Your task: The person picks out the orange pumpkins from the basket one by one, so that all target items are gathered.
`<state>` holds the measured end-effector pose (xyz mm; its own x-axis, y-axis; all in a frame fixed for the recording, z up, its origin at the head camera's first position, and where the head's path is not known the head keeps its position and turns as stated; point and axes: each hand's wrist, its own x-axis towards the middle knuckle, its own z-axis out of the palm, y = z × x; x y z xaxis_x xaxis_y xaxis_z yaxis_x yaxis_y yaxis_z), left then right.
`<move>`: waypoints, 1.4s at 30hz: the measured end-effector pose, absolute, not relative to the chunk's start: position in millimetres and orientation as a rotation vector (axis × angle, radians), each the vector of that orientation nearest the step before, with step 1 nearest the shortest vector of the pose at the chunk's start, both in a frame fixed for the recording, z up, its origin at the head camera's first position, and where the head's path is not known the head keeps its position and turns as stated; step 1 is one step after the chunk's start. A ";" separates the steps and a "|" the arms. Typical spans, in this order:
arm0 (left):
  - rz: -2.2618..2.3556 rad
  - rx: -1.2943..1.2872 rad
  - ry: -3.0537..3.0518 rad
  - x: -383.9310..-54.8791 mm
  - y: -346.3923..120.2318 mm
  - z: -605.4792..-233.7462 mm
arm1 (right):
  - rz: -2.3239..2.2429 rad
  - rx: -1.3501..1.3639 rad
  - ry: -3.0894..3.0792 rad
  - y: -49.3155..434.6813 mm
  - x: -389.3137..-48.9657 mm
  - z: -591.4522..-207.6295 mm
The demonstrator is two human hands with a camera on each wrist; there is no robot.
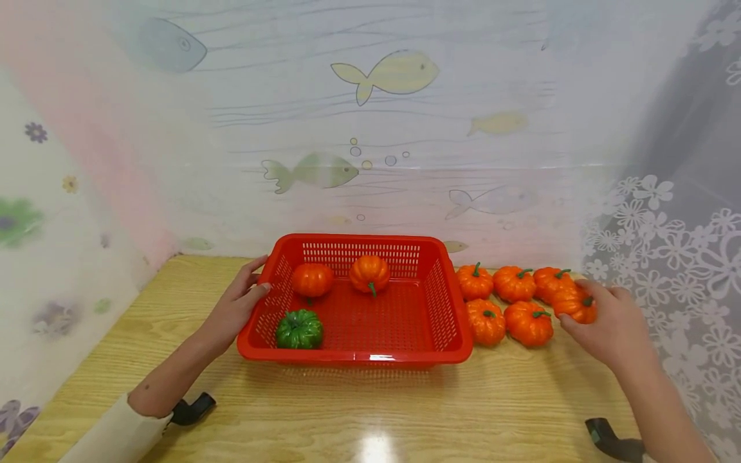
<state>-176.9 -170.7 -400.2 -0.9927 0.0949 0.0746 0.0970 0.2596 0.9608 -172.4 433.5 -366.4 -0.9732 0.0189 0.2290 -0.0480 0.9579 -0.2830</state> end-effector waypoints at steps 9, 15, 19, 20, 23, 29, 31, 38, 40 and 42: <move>-1.897 -0.190 -2.490 -176.5 -171.1 -400.2 | 0.395 0.029 -2.988 450.5 -182.1 -374.5; -1.895 -0.191 -2.492 -176.1 -171.0 -400.1 | 0.402 0.071 -3.045 458.1 -186.7 -383.1; -1.891 -0.188 -2.497 -175.2 -170.9 -400.1 | 0.400 0.085 -3.031 459.1 -188.8 -389.1; -1.891 -0.189 -2.496 -175.2 -170.8 -400.2 | 0.403 0.091 -3.034 459.0 -189.7 -390.2; -1.886 -0.185 -2.496 -175.8 -171.1 -400.5 | 0.405 0.098 -3.061 457.6 -191.5 -391.0; -1.884 -0.192 -2.493 -176.2 -171.1 -400.6 | 0.406 0.098 -3.099 456.1 -192.1 -390.9; -1.885 -0.196 -2.491 -176.0 -171.0 -400.6 | 0.401 0.101 -3.095 455.7 -191.8 -391.3; -1.885 -0.204 -2.493 -176.3 -171.2 -400.2 | 0.399 0.105 -3.085 453.3 -189.7 -389.2; -1.888 -0.205 -2.492 -177.0 -171.0 -400.4 | 0.409 0.098 -3.070 451.0 -187.6 -387.0; -1.887 -0.204 -2.492 -177.8 -170.4 -400.6 | 0.422 0.096 -3.043 447.2 -184.4 -384.3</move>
